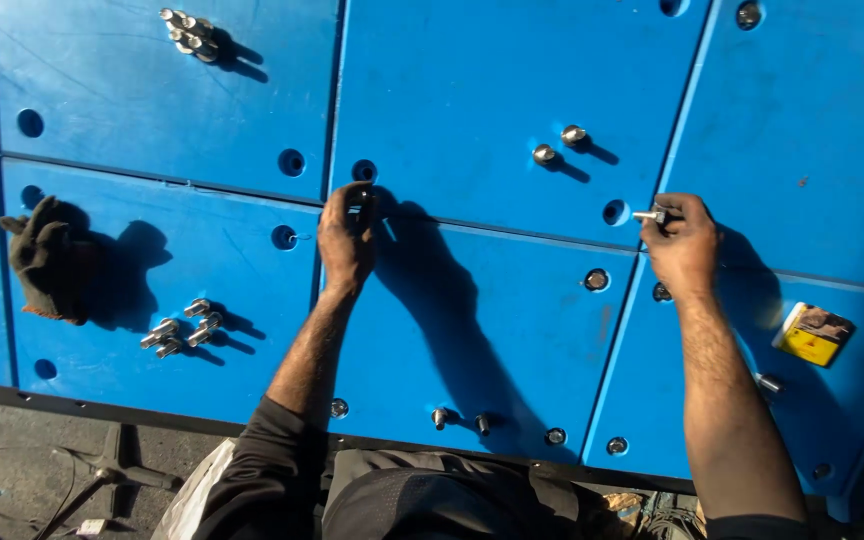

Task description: The person sits on the floor in front of a large blue panel structure with rows of holes and inserts metal bolts into the holes by hand. They pick bolts from the panel surface, place them into empty holes, and reposition bolts across different sections of the panels.

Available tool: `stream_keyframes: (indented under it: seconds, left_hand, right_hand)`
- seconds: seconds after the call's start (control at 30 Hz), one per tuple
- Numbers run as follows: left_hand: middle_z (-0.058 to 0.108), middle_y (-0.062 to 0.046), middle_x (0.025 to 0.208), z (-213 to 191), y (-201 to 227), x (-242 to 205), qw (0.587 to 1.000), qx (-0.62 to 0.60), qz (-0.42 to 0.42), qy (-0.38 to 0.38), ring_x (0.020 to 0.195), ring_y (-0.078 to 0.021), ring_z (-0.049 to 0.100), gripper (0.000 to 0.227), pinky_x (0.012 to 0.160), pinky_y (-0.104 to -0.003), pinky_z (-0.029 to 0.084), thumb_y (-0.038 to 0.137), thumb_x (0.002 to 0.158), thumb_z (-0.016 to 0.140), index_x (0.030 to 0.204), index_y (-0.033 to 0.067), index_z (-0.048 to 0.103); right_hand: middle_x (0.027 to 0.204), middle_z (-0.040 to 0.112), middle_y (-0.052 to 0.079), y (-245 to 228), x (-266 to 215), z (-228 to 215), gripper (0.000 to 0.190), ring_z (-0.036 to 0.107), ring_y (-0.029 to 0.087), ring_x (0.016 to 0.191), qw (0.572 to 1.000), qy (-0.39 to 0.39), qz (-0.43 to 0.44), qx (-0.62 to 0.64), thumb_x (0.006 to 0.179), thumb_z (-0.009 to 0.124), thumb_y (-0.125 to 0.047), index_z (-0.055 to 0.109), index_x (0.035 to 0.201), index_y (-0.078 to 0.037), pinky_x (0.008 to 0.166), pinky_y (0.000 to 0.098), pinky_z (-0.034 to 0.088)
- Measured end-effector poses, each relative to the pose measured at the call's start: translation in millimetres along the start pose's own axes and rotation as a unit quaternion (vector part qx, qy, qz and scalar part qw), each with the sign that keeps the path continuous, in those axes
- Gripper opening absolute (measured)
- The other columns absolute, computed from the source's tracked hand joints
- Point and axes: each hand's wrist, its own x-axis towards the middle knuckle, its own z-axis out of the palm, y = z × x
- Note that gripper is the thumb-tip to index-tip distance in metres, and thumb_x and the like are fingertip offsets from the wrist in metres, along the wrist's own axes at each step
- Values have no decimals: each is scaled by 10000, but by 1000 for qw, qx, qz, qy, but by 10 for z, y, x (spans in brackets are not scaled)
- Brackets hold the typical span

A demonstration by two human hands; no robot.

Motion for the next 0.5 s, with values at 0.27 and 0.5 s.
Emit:
stream_keyframes:
  seconds: [0.27, 0.5]
  left_hand:
    - [687, -109, 1321, -180, -135, 68, 981, 120, 139, -63, 1000, -284, 639, 98, 870, -436, 514, 81, 1062, 606, 1147, 36, 584]
    - [672, -70, 1292, -270, -270, 161, 963, 162, 189, -102, 1006, -296, 599, 189, 901, -434, 485, 85, 1014, 596, 1201, 58, 600]
  right_hand:
    - [1187, 614, 159, 54, 126, 176, 249, 749, 231, 955, 992, -28, -82, -93, 923, 786, -16, 651, 1132, -10, 770, 310, 676]
    - [1196, 556, 162, 19, 73, 399, 261, 722, 270, 996, 973, -52, -106, -200, 915, 811, -56, 666, 1125, -3, 781, 351, 655]
